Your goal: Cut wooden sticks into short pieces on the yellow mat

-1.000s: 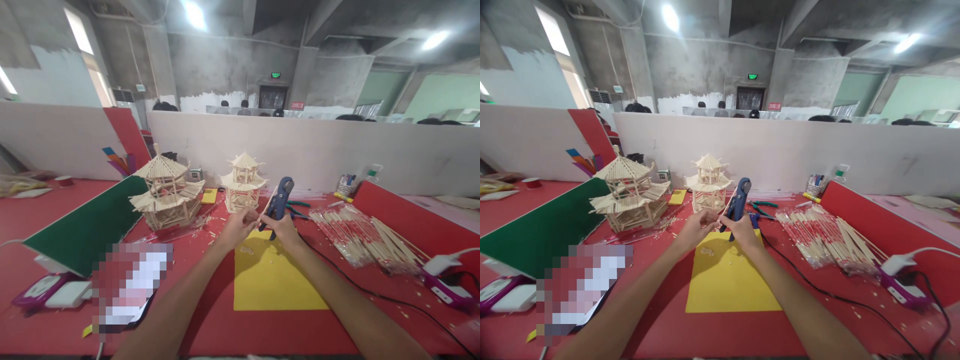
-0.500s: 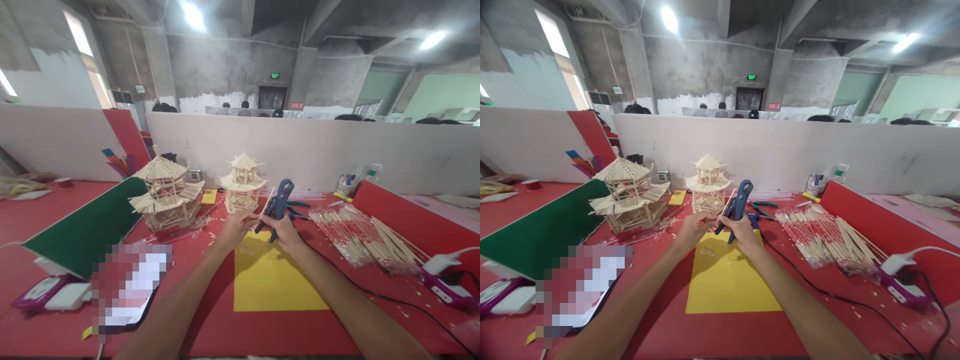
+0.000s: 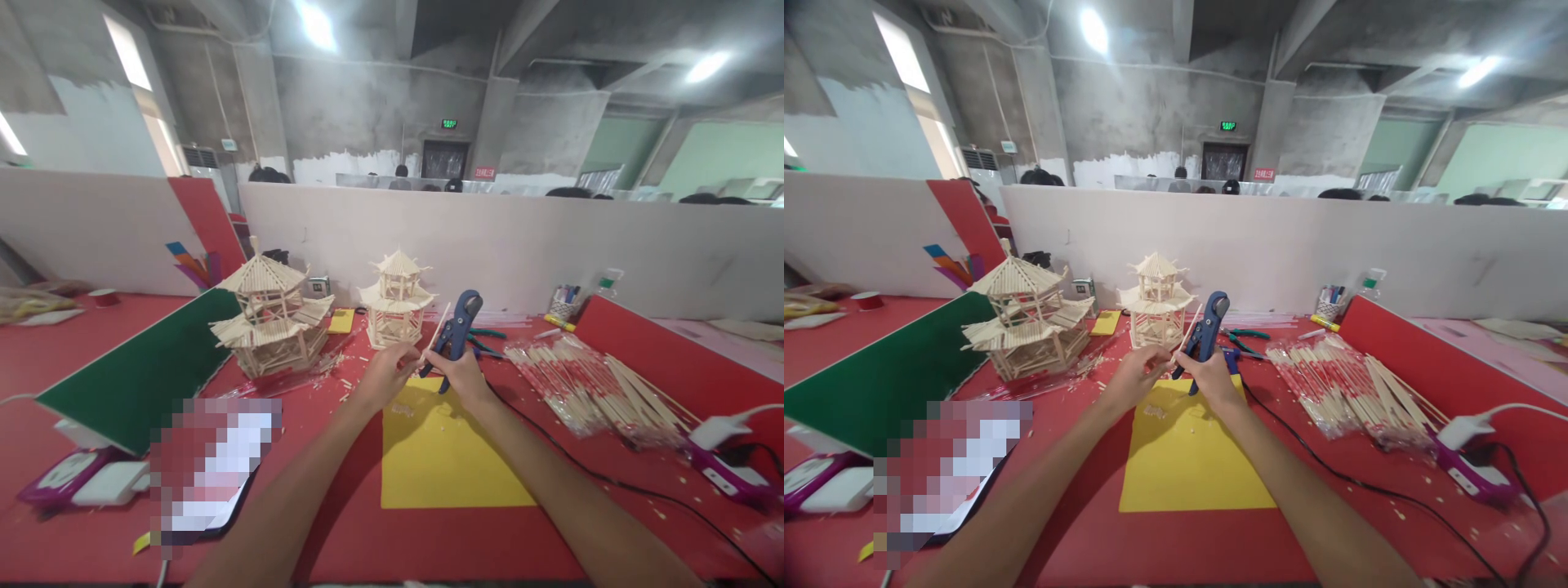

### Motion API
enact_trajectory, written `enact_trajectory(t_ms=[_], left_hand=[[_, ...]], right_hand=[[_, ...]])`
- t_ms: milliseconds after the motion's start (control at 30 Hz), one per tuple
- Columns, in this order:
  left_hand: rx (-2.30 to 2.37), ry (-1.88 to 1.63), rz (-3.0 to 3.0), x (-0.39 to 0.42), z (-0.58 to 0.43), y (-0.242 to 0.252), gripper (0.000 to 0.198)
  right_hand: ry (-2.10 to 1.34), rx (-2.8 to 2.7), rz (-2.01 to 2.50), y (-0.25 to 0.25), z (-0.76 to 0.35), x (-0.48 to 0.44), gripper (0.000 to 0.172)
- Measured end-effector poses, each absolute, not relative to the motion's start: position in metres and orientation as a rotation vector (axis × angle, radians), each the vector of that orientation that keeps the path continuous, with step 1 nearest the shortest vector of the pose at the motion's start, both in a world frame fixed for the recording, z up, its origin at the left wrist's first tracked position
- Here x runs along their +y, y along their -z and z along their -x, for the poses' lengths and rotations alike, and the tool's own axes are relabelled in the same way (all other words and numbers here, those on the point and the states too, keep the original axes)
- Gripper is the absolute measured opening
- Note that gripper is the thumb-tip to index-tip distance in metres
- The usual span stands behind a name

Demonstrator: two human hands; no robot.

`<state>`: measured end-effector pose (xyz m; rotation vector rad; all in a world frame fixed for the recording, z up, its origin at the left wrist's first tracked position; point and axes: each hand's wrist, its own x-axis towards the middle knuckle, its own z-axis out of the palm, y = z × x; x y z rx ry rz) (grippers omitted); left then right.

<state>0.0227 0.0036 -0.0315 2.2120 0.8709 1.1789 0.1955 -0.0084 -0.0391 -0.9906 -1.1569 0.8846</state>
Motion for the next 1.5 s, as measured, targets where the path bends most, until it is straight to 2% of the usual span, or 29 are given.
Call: enact_trajectory(t_ms=[400, 800, 1167, 1500], left_hand=[[0.822, -1.001, -1.977, 0.006, -0.025, 0.035, 0.032], [0.902, -0.902, -2.167, 0.001, -0.024, 0.033, 0.046], [0.87, -0.9, -1.925, 0.009, -0.028, 0.043, 0.046], [0.719, -0.913, -1.648, 0.008, -0.028, 0.044, 0.048]], right_hand=[[-0.734, -1.262, 1.108, 0.034, -0.198, -0.011, 0.021], [-0.656, -1.384, 1.129, 0.034, -0.196, -0.013, 0.025], [-0.563, -1.449, 1.135, 0.033, -0.195, -0.017, 0.019], [-0.481, -1.518, 1.158, 0.028, -0.194, -0.022, 0.022]])
